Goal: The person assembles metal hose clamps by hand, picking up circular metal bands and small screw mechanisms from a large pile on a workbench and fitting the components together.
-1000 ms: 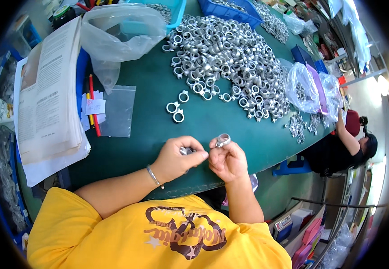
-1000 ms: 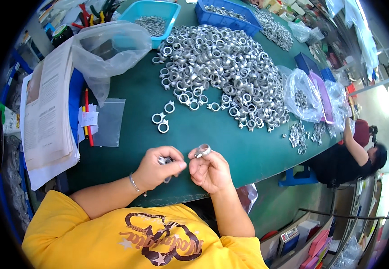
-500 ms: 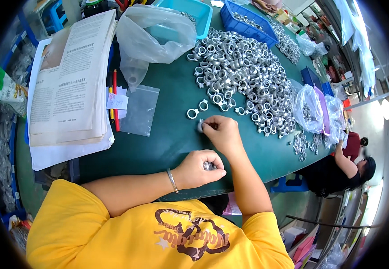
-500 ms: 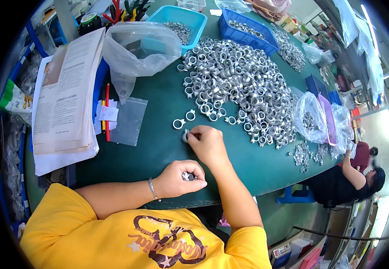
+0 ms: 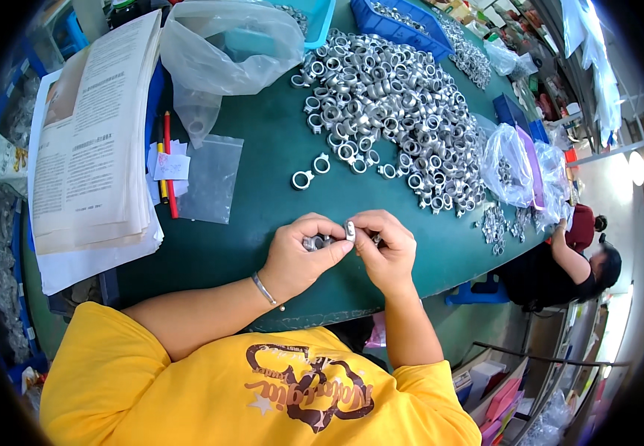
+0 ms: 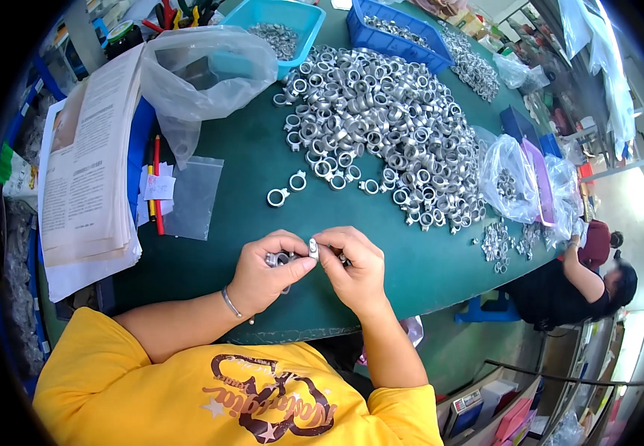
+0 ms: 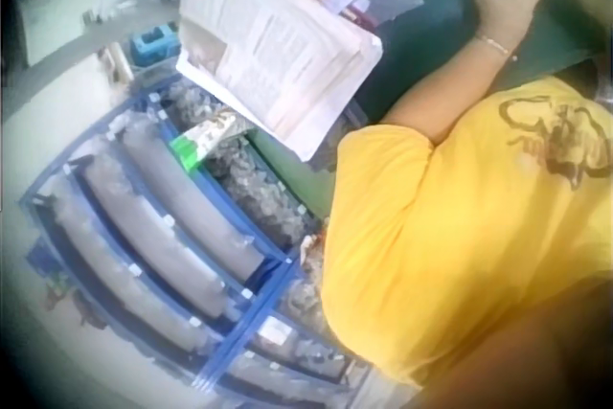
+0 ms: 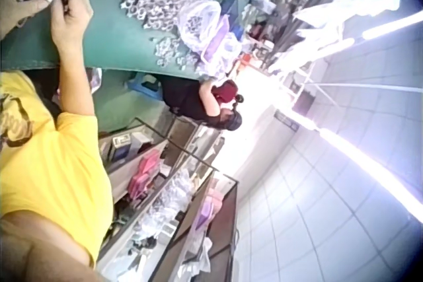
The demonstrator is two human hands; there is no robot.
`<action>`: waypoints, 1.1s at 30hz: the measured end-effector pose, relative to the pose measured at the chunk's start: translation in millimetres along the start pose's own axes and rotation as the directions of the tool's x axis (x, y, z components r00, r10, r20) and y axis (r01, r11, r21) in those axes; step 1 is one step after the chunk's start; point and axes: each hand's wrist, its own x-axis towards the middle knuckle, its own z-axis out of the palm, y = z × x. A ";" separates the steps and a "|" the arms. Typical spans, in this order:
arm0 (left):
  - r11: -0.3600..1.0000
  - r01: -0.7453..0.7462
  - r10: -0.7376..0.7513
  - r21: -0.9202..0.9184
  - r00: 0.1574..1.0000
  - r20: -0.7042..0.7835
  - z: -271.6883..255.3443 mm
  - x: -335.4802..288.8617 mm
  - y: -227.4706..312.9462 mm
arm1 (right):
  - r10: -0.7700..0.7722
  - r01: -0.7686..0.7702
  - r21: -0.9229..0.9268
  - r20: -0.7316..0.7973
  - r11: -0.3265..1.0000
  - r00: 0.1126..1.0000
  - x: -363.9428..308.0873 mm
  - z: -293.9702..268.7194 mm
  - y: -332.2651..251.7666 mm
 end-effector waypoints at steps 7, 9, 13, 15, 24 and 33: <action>0.992 -0.098 0.095 0.080 0.995 0.044 -1.3 -1.3 -1.7 | 0.398 -0.394 0.379 0.071 0.837 0.915 -2.3 -6.3 -4.0; 0.991 -0.107 0.104 0.084 0.994 0.047 -1.2 -0.8 -1.2 | 0.517 -0.523 0.465 0.155 0.714 0.842 -1.1 -11.4 -2.1; 0.978 -0.170 0.164 0.124 0.985 0.055 0.2 -1.3 -4.7 | 0.497 -0.629 0.491 0.385 0.603 0.778 -0.5 -18.6 -3.2; 0.968 -0.197 0.191 0.154 0.980 0.056 0.8 -1.3 -4.5 | 0.462 -0.584 0.458 0.357 0.670 0.811 -1.9 -16.4 -2.6; 0.998 0.026 -0.029 -0.062 0.998 -0.052 3.5 -1.0 -0.1 | 0.133 -0.202 0.626 0.156 0.753 0.979 -10.7 -13.9 13.0; 0.931 0.234 -0.235 -0.280 0.972 0.030 -1.1 -1.1 -2.4 | 0.181 -0.316 0.930 0.284 0.189 0.942 13.7 -17.8 23.5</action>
